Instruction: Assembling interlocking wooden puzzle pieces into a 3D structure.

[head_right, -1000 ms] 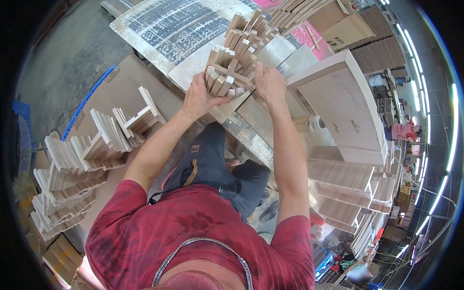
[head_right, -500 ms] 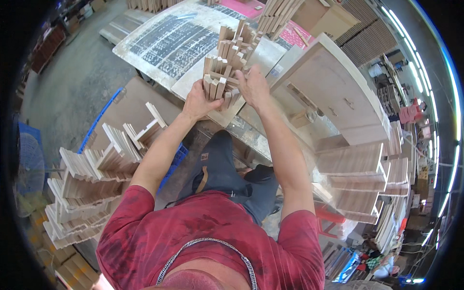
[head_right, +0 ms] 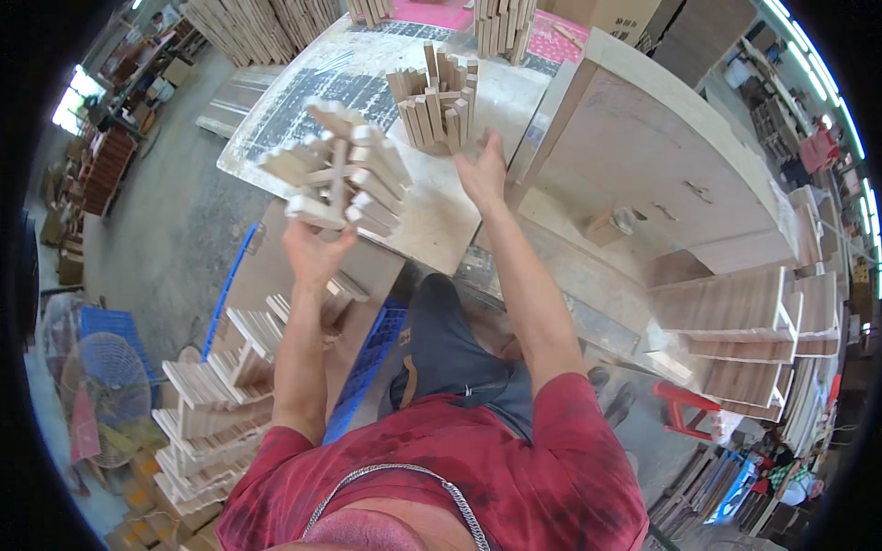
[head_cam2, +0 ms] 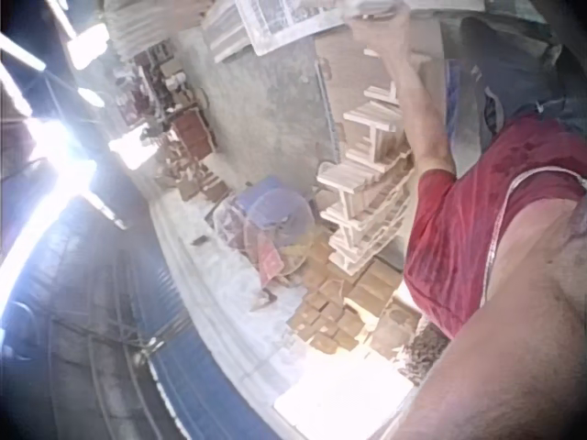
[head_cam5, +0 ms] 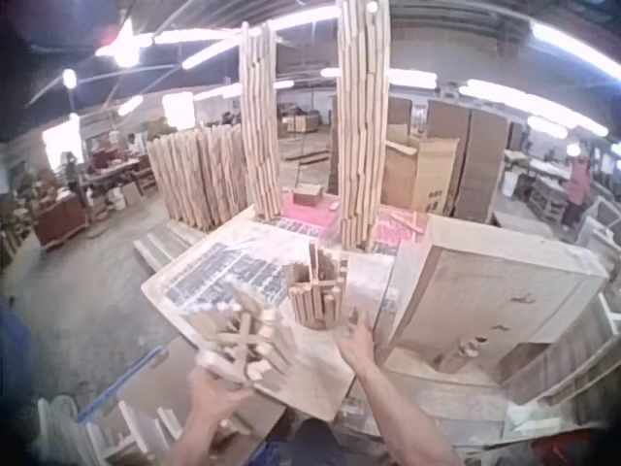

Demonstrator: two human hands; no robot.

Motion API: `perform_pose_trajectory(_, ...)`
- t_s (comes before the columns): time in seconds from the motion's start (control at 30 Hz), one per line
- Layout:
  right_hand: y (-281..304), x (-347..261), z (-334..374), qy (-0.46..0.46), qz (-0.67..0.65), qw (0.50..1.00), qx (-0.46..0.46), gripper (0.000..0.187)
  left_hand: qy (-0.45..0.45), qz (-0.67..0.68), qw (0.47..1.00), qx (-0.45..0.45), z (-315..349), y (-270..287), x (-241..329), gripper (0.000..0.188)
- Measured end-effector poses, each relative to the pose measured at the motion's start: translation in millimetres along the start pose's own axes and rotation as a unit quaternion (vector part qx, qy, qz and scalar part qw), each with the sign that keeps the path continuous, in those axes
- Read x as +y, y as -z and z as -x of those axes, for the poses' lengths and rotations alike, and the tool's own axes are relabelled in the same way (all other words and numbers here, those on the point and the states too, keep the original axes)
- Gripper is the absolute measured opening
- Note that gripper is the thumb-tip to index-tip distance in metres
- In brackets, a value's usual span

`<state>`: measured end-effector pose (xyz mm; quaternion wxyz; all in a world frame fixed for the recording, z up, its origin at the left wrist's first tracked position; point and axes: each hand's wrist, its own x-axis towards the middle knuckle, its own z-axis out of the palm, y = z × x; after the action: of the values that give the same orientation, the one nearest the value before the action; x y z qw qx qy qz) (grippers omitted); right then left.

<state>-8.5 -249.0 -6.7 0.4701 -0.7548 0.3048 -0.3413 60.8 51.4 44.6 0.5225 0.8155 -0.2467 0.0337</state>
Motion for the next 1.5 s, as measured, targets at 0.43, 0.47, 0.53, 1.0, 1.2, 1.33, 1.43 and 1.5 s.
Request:
perform_pose_trajectory(0.43, -28.0, 14.7, -62.8, 0.044, -0.176, 0.982, -0.052, 0.106, -0.075, 0.089, 0.993, 0.018, -131.8, 51.6, 2.3, 0.06)
perform_pose_trajectory(0.47, -25.3, 18.8, -65.2, 0.073, -0.093, 0.992, -0.039, 0.105, -0.067, 0.12, 0.99, -0.005, -146.7, 51.3, 0.7, 0.063)
perform_pose_trajectory(0.53, -25.7, 12.2, -69.5, 0.046, -0.135, 0.989, -0.046, 0.105, -0.083, 0.127, 0.988, -0.028, -173.6, 52.5, 3.9, 0.062)
perform_pose_trajectory(1.0, -16.4, -1.6, -53.4, 0.001, -0.005, 1.0, -0.022, 0.096, -0.125, 0.22, 0.916, -0.311, -320.7, 4.1, 85.9, 0.054)
perform_pose_trajectory(1.2, -20.5, -8.4, -41.2, 0.009, 0.006, 1.0, -0.007, 0.09, -0.241, 0.185, 0.869, -0.39, -335.3, -49.0, 65.7, 0.075)
perform_pose_trajectory(1.33, -16.1, -4.4, -39.5, -0.002, 0.026, 1.0, -0.013, 0.093, -0.155, 0.198, 0.863, -0.439, -325.3, -65.7, 52.1, 0.075)
perform_pose_trajectory(1.43, -16.6, -0.9, -40.3, 0.006, 0.016, 1.0, -0.017, 0.094, -0.253, 0.095, 0.857, -0.44, -331.5, -61.2, 32.5, 0.066)
perform_pose_trajectory(1.5, -14.9, 0.6, -41.9, 0.012, 0.015, 1.0, -0.016, 0.094, -0.146, 0.192, 0.856, -0.457, -331.2, -56.9, 17.3, 0.061)
